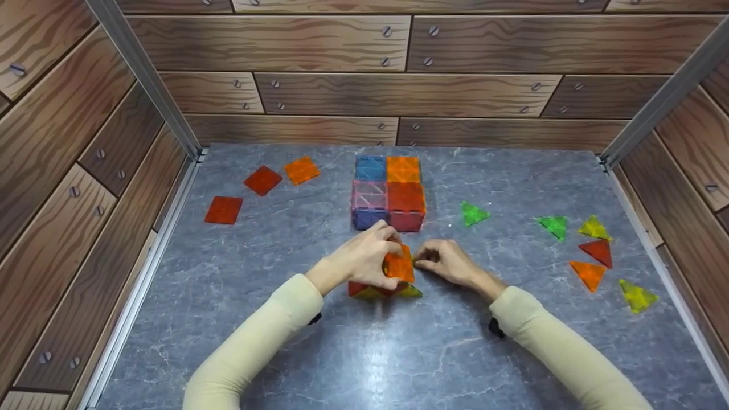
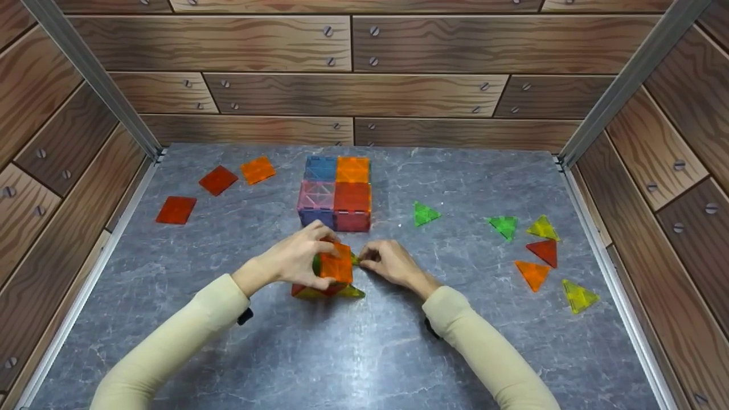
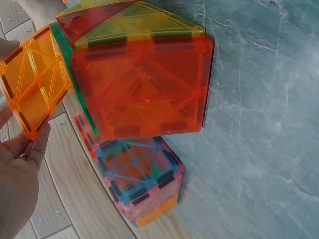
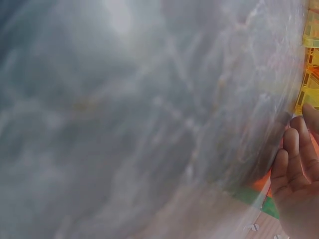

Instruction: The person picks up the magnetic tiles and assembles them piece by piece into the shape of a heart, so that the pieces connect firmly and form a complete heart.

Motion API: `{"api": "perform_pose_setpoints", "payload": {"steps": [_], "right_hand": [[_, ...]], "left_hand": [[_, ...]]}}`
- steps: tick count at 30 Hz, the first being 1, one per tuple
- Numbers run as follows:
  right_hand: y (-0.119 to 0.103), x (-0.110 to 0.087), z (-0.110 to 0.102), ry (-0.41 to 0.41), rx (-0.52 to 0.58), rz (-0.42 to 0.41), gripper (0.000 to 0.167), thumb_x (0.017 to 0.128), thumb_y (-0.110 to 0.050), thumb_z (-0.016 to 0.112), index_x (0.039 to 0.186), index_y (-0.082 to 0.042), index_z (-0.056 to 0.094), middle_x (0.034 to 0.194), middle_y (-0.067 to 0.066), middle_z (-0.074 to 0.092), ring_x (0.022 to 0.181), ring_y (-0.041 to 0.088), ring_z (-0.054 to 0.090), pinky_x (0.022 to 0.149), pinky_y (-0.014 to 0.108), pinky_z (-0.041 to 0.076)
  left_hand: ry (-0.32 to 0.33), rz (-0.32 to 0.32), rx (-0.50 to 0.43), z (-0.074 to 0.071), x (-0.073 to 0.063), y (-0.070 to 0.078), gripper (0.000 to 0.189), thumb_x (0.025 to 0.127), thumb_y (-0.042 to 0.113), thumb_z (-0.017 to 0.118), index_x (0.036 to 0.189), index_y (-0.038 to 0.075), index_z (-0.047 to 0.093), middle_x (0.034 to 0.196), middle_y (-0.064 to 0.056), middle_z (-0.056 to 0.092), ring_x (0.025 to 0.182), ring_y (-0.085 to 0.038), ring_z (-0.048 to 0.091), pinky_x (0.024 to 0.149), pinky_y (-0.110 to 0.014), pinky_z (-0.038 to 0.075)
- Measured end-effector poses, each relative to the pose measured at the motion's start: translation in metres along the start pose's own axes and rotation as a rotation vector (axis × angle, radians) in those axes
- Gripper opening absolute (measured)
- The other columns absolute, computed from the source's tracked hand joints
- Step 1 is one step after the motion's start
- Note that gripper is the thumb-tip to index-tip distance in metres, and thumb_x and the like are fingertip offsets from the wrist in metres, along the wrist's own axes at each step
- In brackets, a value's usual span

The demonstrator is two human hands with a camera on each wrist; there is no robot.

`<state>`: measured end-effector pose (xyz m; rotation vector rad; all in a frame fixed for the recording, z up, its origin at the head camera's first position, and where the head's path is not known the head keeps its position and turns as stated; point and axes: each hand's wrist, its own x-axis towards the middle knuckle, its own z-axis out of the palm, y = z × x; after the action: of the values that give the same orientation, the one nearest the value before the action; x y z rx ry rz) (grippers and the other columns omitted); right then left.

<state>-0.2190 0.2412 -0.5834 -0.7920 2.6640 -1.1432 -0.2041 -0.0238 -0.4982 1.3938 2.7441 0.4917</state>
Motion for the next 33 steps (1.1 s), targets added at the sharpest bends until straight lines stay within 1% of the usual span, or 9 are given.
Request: {"api": "perform_pose_setpoints", "payload": {"steps": [7, 13, 17, 20, 22, 24, 27, 31, 33], "right_hand": [[0.0, -0.001, 0.0, 0.002, -0.01, -0.006, 0.006, 0.094, -0.011, 0.078, 0.099, -0.008, 0.078, 0.095, 0.009, 0.078, 0.08, 0.006, 0.065, 0.072, 0.02, 0.053], [0.001, -0.003, -0.002, 0.012, -0.016, -0.014, 0.007, 0.092, -0.006, 0.077, 0.099, -0.007, 0.078, 0.094, 0.011, 0.078, 0.079, 0.008, 0.064, 0.072, 0.021, 0.053], [0.002, -0.007, -0.004, 0.025, -0.005, 0.015, 0.011, 0.094, -0.009, 0.077, 0.104, -0.007, 0.079, 0.098, 0.011, 0.079, 0.08, 0.006, 0.064, 0.073, 0.02, 0.052], [0.002, -0.012, -0.007, 0.041, 0.013, 0.029, 0.016, 0.095, -0.014, 0.077, 0.11, -0.008, 0.08, 0.1, 0.011, 0.08, 0.08, 0.007, 0.065, 0.073, 0.02, 0.053], [0.002, -0.017, -0.008, 0.04, 0.033, 0.029, 0.022, 0.096, -0.017, 0.078, 0.116, -0.007, 0.078, 0.104, 0.012, 0.079, 0.083, 0.011, 0.068, 0.074, 0.02, 0.054], [0.002, -0.023, -0.01, 0.027, 0.043, 0.014, 0.031, 0.095, -0.02, 0.079, 0.123, -0.008, 0.075, 0.111, 0.013, 0.077, 0.088, 0.017, 0.071, 0.078, 0.023, 0.057], [0.0, -0.03, -0.011, -0.009, 0.04, -0.001, 0.049, 0.091, -0.027, 0.084, 0.135, -0.01, 0.069, 0.124, 0.012, 0.073, 0.103, 0.024, 0.072, 0.089, 0.032, 0.06], [-0.003, -0.034, -0.01, -0.043, 0.014, -0.011, 0.076, 0.083, -0.04, 0.09, 0.147, -0.013, 0.06, 0.138, 0.009, 0.066, 0.12, 0.028, 0.068, 0.103, 0.047, 0.057], [-0.005, -0.032, -0.007, -0.045, 0.001, -0.016, 0.082, 0.079, -0.043, 0.093, 0.148, -0.012, 0.059, 0.14, 0.009, 0.065, 0.123, 0.028, 0.066, 0.106, 0.05, 0.055]], "left_hand": [[-0.04, 0.019, 0.018, 0.01, 0.01, 0.002, 0.051, 0.082, 0.05, 0.081, 0.12, 0.017, 0.078, 0.126, -0.008, 0.068, 0.118, -0.024, 0.056, 0.101, -0.034, 0.056], [-0.077, 0.014, 0.04, 0.016, 0.021, 0.003, 0.052, 0.082, 0.05, 0.08, 0.122, 0.016, 0.079, 0.125, -0.007, 0.067, 0.116, -0.024, 0.056, 0.101, -0.033, 0.054], [-0.096, 0.011, 0.039, 0.02, 0.026, 0.005, 0.051, 0.081, 0.049, 0.08, 0.12, 0.015, 0.079, 0.125, -0.006, 0.068, 0.114, -0.023, 0.055, 0.1, -0.032, 0.053], [-0.103, 0.005, 0.03, 0.023, 0.03, 0.007, 0.051, 0.081, 0.049, 0.081, 0.119, 0.015, 0.08, 0.126, -0.006, 0.069, 0.114, -0.023, 0.056, 0.1, -0.031, 0.053], [-0.106, 0.001, 0.031, 0.025, 0.031, 0.007, 0.05, 0.081, 0.05, 0.081, 0.118, 0.016, 0.08, 0.126, -0.006, 0.069, 0.114, -0.023, 0.056, 0.1, -0.031, 0.053], [-0.11, -0.004, 0.031, 0.026, 0.032, 0.007, 0.05, 0.081, 0.05, 0.08, 0.119, 0.017, 0.08, 0.126, -0.006, 0.069, 0.114, -0.022, 0.056, 0.1, -0.032, 0.053], [-0.119, -0.01, 0.026, 0.028, 0.034, 0.007, 0.049, 0.081, 0.05, 0.08, 0.119, 0.017, 0.08, 0.128, -0.006, 0.069, 0.115, -0.023, 0.056, 0.1, -0.033, 0.053], [-0.137, -0.026, 0.007, 0.029, 0.035, 0.006, 0.05, 0.082, 0.05, 0.081, 0.12, 0.018, 0.079, 0.132, -0.007, 0.068, 0.119, -0.024, 0.056, 0.106, -0.036, 0.052], [-0.141, -0.035, -0.007, 0.03, 0.035, 0.005, 0.049, 0.082, 0.049, 0.082, 0.12, 0.018, 0.078, 0.135, -0.007, 0.067, 0.123, -0.024, 0.056, 0.11, -0.037, 0.051]]}}
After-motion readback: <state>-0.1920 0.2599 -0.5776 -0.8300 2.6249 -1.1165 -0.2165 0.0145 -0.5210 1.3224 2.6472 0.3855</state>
